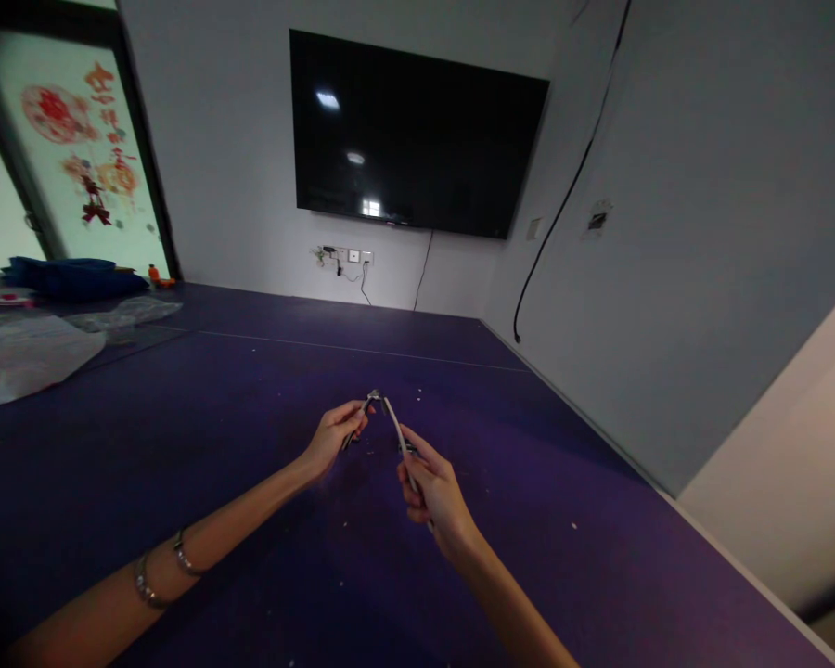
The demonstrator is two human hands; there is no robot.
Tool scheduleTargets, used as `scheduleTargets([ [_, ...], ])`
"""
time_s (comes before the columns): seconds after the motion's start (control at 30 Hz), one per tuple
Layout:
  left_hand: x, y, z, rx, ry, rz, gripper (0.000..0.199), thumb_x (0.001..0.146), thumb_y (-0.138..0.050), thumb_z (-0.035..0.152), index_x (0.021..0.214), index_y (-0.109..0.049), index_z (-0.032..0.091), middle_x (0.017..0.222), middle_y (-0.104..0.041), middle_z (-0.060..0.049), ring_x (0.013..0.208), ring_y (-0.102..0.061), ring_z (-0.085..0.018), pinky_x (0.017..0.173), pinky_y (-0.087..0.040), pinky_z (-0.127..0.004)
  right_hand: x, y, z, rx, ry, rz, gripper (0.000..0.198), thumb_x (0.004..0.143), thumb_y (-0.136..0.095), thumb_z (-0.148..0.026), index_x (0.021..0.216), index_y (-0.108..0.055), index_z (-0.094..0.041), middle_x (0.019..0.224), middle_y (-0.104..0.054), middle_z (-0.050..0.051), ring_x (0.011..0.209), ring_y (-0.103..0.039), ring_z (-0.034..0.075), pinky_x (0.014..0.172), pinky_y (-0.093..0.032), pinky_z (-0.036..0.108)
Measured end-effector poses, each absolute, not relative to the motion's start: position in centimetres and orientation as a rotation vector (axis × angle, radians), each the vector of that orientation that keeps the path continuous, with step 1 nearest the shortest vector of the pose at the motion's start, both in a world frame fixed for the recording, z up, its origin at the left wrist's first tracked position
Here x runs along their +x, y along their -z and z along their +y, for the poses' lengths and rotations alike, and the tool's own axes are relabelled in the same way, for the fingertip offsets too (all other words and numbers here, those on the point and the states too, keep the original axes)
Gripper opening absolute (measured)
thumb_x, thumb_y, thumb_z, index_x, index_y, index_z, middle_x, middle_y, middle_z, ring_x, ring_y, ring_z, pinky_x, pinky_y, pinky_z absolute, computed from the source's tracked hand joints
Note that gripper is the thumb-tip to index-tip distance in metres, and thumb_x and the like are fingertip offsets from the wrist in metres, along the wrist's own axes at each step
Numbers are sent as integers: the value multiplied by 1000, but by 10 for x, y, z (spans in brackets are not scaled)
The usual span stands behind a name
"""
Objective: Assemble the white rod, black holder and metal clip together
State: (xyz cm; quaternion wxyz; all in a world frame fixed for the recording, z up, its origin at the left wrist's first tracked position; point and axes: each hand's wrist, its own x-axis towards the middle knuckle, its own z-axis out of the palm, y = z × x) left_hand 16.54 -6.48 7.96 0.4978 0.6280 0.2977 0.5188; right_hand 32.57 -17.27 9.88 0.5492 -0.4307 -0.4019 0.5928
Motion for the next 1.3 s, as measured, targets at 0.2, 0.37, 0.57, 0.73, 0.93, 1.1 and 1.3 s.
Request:
scheduleTargets([
  [0.2, 168, -78, -67, 1517, -1234, 719, 25, 76, -54, 35, 86, -63, 14, 60, -47, 3, 55, -39, -9, 54, -29, -22, 323, -102, -171, -1014, -1364, -943, 59, 70, -65, -33, 126, -48, -25, 63, -46, -5, 40, -29, 2, 35, -12, 14],
  [0.37, 168, -77, -65, 1497, -1261, 739, 26, 76, -55, 34, 88, -64, 13, 63, -49, 2, 57, -41, -9, 56, -30, -22, 318, -98, -176, -1013, -1369, -901, 59, 70, -66, -33, 126, -49, -26, 63, -48, -4, 40, -29, 2, 35, -10, 15],
  [0.57, 171, -75, -69, 1498, -1234, 747, 25, 75, -57, 33, 88, -65, 14, 64, -52, 1, 59, -44, -10, 57, -33, -22, 317, -101, -171, -980, -1345, -869, 57, 70, -65, -31, 125, -49, -26, 63, -47, -5, 40, -28, 2, 35, -11, 15],
  [0.73, 173, -76, -71, 1466, -1277, 763, 28, 73, -60, 33, 92, -66, 14, 67, -56, -1, 61, -47, -11, 59, -36, -23, 307, -95, -176, -995, -1360, -837, 57, 72, -64, -34, 126, -48, -28, 64, -47, -5, 40, -28, 2, 35, -12, 15],
  [0.93, 176, -71, -72, 1467, -1261, 759, 27, 72, -62, 30, 93, -65, 14, 69, -58, -1, 62, -48, -11, 59, -37, -23, 309, -94, -172, -958, -1317, -806, 58, 71, -64, -30, 126, -48, -28, 63, -46, -5, 40, -28, 3, 35, -12, 15],
  [1.1, 176, -67, -71, 1474, -1234, 738, 29, 72, -62, 30, 96, -65, 14, 69, -58, -1, 61, -48, -10, 58, -36, -22, 304, -90, -175, -964, -1361, -787, 60, 71, -64, -32, 128, -46, -28, 64, -47, -5, 40, -29, 3, 36, -12, 15],
  [1.3, 178, -64, -71, 1460, -1222, 751, 30, 71, -63, 31, 96, -65, 14, 65, -57, 0, 57, -48, -10, 56, -37, -22, 301, -89, -180, -939, -1361, -740, 59, 71, -64, -32, 127, -46, -29, 64, -46, -5, 41, -29, 3, 36, -12, 15],
])
